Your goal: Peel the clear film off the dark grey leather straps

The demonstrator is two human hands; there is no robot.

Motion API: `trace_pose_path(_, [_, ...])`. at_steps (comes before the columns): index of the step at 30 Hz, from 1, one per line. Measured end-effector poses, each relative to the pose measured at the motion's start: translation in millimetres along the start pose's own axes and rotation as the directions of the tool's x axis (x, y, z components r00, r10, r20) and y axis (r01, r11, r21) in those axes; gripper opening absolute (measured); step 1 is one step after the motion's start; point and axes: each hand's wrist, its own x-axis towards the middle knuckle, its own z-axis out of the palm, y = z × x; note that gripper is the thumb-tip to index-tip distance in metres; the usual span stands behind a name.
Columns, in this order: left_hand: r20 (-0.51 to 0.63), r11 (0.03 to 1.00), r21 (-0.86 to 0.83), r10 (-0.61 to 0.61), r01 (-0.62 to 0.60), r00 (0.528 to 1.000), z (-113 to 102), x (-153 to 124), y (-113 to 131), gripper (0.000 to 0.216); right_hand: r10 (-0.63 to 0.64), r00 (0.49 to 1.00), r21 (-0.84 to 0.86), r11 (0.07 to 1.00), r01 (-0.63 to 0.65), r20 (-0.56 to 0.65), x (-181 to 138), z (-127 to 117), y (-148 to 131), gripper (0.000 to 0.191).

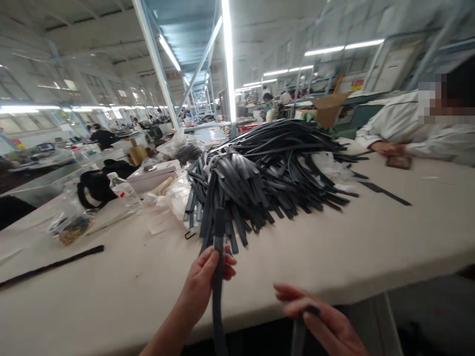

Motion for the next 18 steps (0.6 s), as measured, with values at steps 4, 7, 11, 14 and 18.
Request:
trace_pose_path(4, [0.35, 0.944, 0.32, -0.202, 0.086, 0.914, 27, -24, -24, 0.035, -0.107, 0.994, 0.283, 0.954, 0.095, 0.027, 50, 10, -29, 0.033])
trace_pose_path(7, [0.427, 0.924, 0.383, -0.172, -0.006, 0.888, 41, -26, -31, 0.034, -0.099, 0.995, 0.382, 0.92, 0.088, 0.009, 66, 22, -38, 0.033])
trace_pose_path(11, [0.396, 0.92, 0.383, -0.077, -0.089, 0.915, 58, -21, -44, 0.028, -0.062, 0.995, 0.423, 0.902, 0.088, -0.076, 64, 31, -41, 0.033])
trace_pose_path(14, [0.406, 0.871, 0.483, -0.129, -0.092, 0.905, 69, -26, -54, 0.032, -0.083, 0.985, 0.424, 0.895, 0.14, -0.15, 59, 21, -39, 0.032])
trace_pose_path(18, [0.518, 0.803, 0.59, -0.299, -0.081, 0.801, 77, -46, -58, 0.033, -0.037, 0.922, 0.399, 0.894, 0.203, -0.386, 39, -9, -31, 0.031])
